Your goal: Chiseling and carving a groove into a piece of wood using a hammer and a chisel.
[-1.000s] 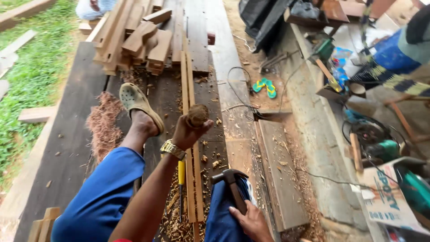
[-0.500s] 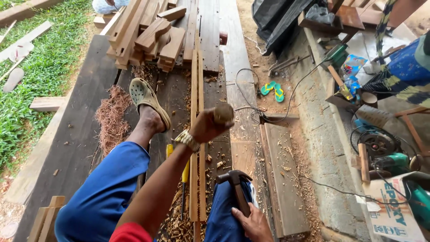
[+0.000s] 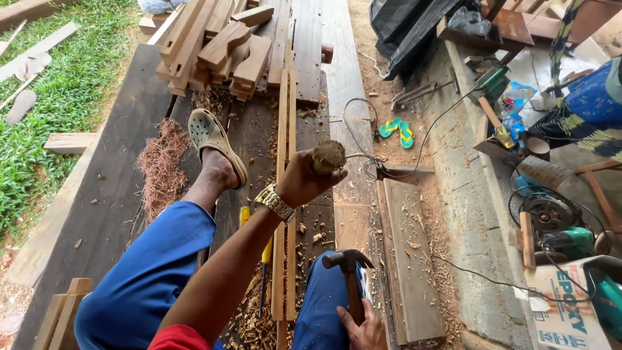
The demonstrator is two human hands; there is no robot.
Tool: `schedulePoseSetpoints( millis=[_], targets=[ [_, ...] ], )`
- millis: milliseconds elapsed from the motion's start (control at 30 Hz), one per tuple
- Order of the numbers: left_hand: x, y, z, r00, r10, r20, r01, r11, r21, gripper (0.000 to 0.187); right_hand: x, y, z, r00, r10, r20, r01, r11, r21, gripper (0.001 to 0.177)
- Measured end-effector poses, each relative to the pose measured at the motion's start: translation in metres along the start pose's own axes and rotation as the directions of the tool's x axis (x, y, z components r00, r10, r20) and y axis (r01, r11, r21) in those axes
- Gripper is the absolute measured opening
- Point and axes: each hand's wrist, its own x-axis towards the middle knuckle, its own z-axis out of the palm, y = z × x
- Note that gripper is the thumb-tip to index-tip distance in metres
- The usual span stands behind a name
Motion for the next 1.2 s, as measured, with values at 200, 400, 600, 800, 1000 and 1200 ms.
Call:
schedulePoseSetpoints(
  millis=[200,400,600,800,1000,1200],
  targets=[
    [-0.011,0.029,0.007,0.998,0.017,-0.059,0.009,0.911,0.413,0.018,-0.010,0.003,-0.001,1.000,-0.017,-0.014,0.019,0.978,0.206,0.061],
    [-0.012,-0.003,0.002,0.998,-0.039,-0.049,0.047,0.984,0.170,0.020,-0.002,0.011,0.004,0.999,0.043,-0.008,-0.040,0.969,0.243,0.061],
    [-0.014,0.008,0.005,0.995,-0.055,-0.089,0.077,0.961,0.267,0.021,-0.006,0.009,0.004,0.998,0.041,-0.043,-0.028,0.967,0.254,0.061],
    [-0.013,-0.009,0.001,0.998,-0.029,-0.061,0.041,0.979,0.200,0.024,-0.008,0.005,0.001,0.998,0.027,-0.055,-0.012,0.965,0.260,0.059],
    [-0.017,0.011,0.005,0.996,-0.016,-0.093,0.057,0.889,0.455,0.027,-0.009,-0.004,-0.014,0.999,-0.037,-0.034,0.048,0.912,0.408,0.048],
    [-0.021,0.014,0.006,0.992,-0.107,-0.061,0.123,0.866,0.485,0.027,-0.046,-0.092,-0.097,0.987,-0.114,-0.117,0.159,0.832,0.531,0.034]
  ],
)
